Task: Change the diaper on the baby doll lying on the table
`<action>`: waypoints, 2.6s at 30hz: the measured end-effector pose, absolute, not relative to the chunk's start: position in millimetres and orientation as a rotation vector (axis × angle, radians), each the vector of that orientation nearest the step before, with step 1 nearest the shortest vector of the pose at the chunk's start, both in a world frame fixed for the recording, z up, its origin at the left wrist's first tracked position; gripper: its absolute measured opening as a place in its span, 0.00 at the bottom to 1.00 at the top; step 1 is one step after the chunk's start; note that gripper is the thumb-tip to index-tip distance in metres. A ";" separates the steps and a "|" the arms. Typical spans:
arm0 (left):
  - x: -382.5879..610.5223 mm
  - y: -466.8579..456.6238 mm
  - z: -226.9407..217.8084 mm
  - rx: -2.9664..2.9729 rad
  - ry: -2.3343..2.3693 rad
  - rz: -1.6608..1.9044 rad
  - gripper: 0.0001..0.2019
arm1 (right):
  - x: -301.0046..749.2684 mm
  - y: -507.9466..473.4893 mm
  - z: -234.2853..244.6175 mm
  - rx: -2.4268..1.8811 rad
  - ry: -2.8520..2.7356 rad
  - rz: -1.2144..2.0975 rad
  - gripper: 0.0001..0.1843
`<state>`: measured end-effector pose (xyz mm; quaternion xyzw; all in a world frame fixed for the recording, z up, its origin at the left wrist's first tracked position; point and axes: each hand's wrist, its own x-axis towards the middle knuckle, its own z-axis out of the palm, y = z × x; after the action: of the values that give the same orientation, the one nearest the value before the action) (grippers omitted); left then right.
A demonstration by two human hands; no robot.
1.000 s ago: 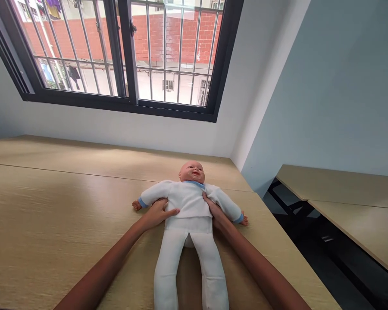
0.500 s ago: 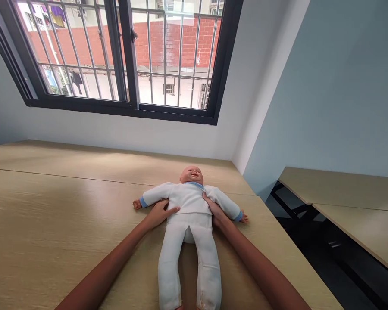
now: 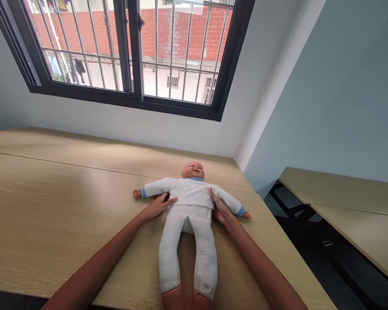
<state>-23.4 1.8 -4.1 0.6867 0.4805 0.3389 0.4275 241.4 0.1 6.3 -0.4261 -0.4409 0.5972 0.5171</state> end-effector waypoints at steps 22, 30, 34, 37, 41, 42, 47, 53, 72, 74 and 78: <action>-31.5 -2.6 14.5 1.671 0.945 0.773 0.23 | 252.4 -52.4 -13.0 -1.167 -1.266 1.093 0.30; -27.3 -6.7 19.8 1.740 0.992 0.740 0.19 | 254.6 -53.1 -13.3 -1.181 -1.402 1.033 0.31; -26.6 -7.4 19.9 1.759 1.000 0.718 0.19 | 256.8 -48.8 -17.9 -1.242 -1.465 0.913 0.22; -26.8 -6.5 18.1 1.774 1.011 0.704 0.21 | 256.2 -48.8 -16.2 -1.289 -1.492 0.841 0.19; -26.9 -6.4 15.7 1.807 1.030 0.686 0.22 | 255.3 -50.2 -12.1 -1.345 -1.547 0.782 0.21; -26.9 -6.7 15.1 1.818 1.035 0.682 0.22 | 255.2 -50.5 -11.7 -1.356 -1.554 0.777 0.21; -26.0 -8.3 12.4 1.875 1.061 0.681 0.21 | 253.7 -52.3 -13.8 -1.438 -1.568 0.756 0.22; -38.9 -2.2 23.2 1.889 1.113 0.782 0.22 | 259.3 -51.9 -9.1 -1.404 -1.570 0.666 0.25; -71.7 11.0 17.4 2.426 1.633 0.860 0.04 | 325.2 -18.9 -14.4 -1.592 -1.910 -0.070 0.10; -68.3 9.8 17.3 2.495 1.659 0.820 0.05 | 323.7 -19.5 -14.9 -1.572 -1.916 -0.071 0.07; -58.2 6.0 13.7 2.632 1.705 0.730 0.04 | 320.0 -22.5 -15.5 -1.541 -1.926 -0.070 0.03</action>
<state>-58.2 6.0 13.7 0.8168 0.5291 0.2267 -0.0390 320.0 -22.5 -15.5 -0.5893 -0.7366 -0.0269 0.3307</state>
